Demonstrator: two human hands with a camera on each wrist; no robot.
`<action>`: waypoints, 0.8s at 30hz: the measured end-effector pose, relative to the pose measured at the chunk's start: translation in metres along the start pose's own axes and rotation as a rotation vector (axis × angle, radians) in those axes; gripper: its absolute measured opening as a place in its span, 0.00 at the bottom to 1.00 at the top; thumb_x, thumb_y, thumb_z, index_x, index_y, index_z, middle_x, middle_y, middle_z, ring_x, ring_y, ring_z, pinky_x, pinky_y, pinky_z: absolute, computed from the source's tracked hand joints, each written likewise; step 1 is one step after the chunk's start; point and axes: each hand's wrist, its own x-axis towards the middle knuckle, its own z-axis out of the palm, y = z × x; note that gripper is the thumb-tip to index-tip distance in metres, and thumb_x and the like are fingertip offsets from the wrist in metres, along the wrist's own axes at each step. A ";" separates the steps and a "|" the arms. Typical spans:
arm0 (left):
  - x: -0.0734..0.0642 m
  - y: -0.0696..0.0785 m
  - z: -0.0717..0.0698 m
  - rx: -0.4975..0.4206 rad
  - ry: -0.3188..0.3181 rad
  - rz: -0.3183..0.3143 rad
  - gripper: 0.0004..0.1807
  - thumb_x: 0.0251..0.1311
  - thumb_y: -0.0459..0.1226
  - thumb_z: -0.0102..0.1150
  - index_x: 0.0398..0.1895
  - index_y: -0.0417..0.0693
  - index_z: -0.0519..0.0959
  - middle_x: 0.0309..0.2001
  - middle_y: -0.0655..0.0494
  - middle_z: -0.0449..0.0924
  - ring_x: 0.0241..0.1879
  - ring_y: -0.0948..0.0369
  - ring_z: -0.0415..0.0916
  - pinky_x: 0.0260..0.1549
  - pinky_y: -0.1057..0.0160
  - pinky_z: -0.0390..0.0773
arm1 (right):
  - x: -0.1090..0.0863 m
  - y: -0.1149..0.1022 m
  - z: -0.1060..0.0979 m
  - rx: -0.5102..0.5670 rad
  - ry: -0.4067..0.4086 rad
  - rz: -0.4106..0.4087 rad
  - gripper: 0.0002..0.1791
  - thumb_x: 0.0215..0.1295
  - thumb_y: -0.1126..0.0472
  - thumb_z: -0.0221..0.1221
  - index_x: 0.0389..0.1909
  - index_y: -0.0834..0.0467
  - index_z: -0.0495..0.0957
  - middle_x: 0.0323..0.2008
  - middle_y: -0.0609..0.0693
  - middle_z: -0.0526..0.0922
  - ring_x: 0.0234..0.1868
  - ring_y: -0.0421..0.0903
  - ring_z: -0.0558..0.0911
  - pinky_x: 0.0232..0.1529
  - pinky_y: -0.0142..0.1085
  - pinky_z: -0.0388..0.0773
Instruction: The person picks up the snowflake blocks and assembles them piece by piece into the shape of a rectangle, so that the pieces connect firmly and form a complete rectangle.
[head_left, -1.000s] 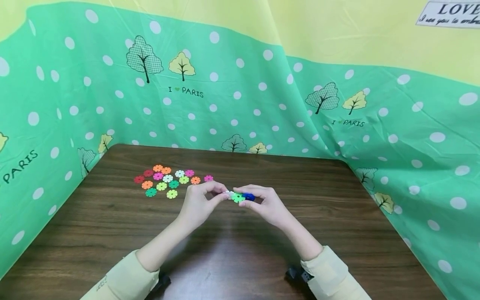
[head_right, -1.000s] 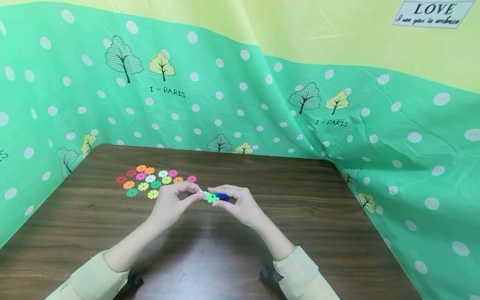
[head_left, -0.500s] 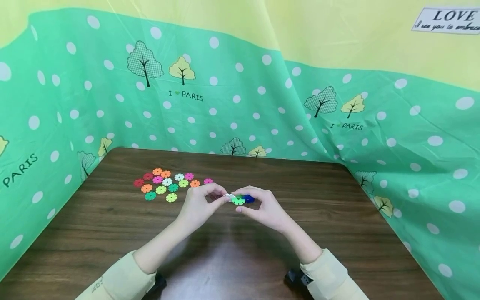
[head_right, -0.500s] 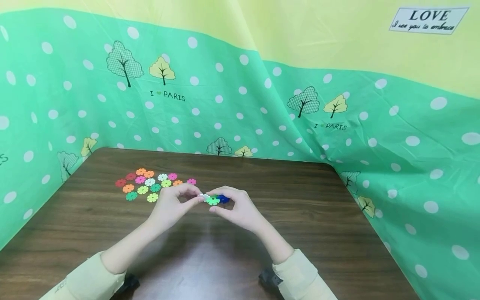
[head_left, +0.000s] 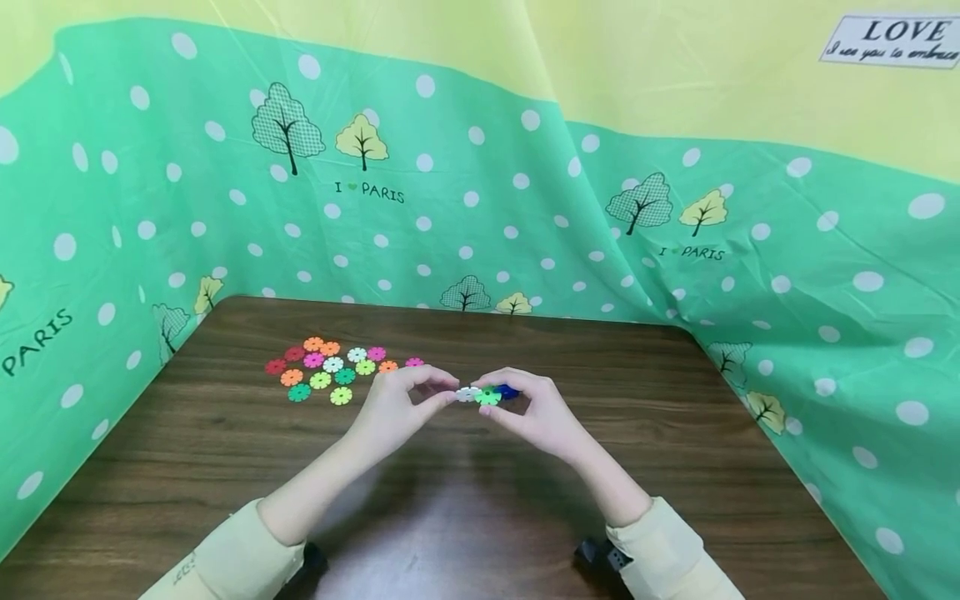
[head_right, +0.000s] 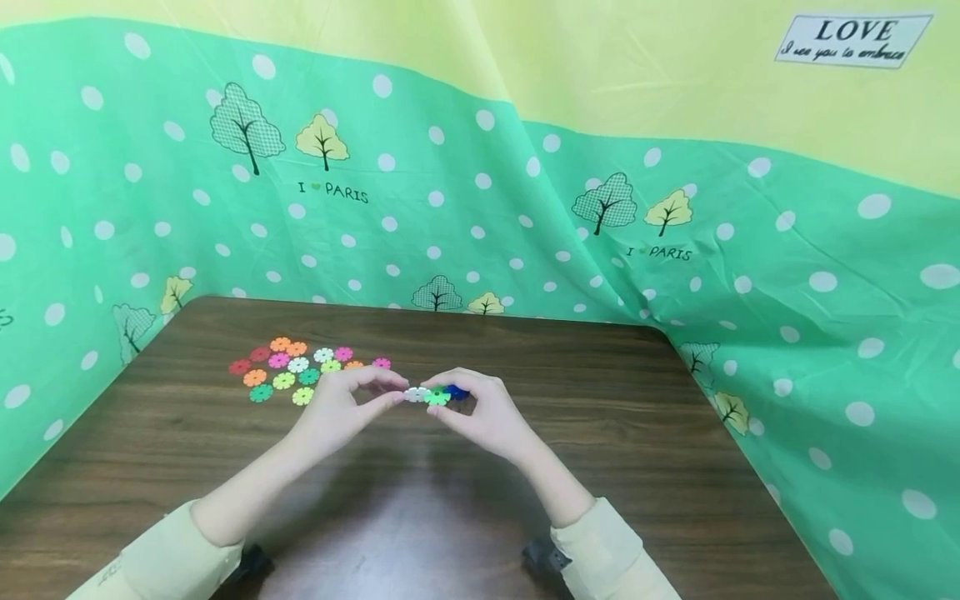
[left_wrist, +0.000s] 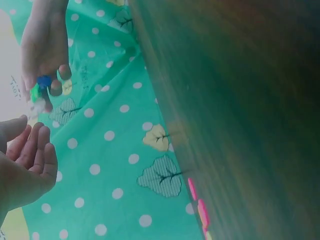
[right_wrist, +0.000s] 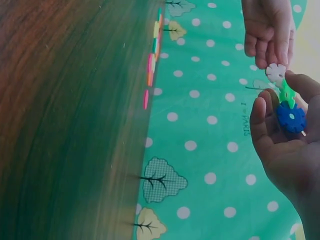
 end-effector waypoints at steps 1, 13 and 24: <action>0.001 -0.001 -0.002 0.010 -0.007 -0.012 0.07 0.51 0.35 0.69 0.35 0.50 0.84 0.32 0.62 0.85 0.29 0.70 0.79 0.31 0.67 0.81 | 0.000 -0.001 -0.001 -0.003 -0.002 0.007 0.14 0.54 0.72 0.64 0.43 0.64 0.80 0.40 0.56 0.83 0.35 0.46 0.80 0.34 0.39 0.81; 0.015 -0.034 -0.040 0.147 -0.147 -0.159 0.11 0.53 0.40 0.68 0.41 0.55 0.82 0.41 0.59 0.83 0.46 0.57 0.76 0.42 0.52 0.77 | -0.003 0.022 -0.006 0.001 -0.009 0.014 0.14 0.55 0.74 0.62 0.43 0.60 0.81 0.41 0.54 0.82 0.37 0.47 0.79 0.34 0.41 0.80; 0.035 -0.076 -0.074 0.274 -0.309 -0.101 0.16 0.54 0.39 0.67 0.48 0.50 0.81 0.47 0.57 0.82 0.52 0.54 0.73 0.50 0.49 0.74 | -0.004 0.030 -0.003 0.010 0.029 0.114 0.10 0.57 0.66 0.65 0.41 0.56 0.82 0.40 0.49 0.82 0.35 0.39 0.78 0.35 0.32 0.79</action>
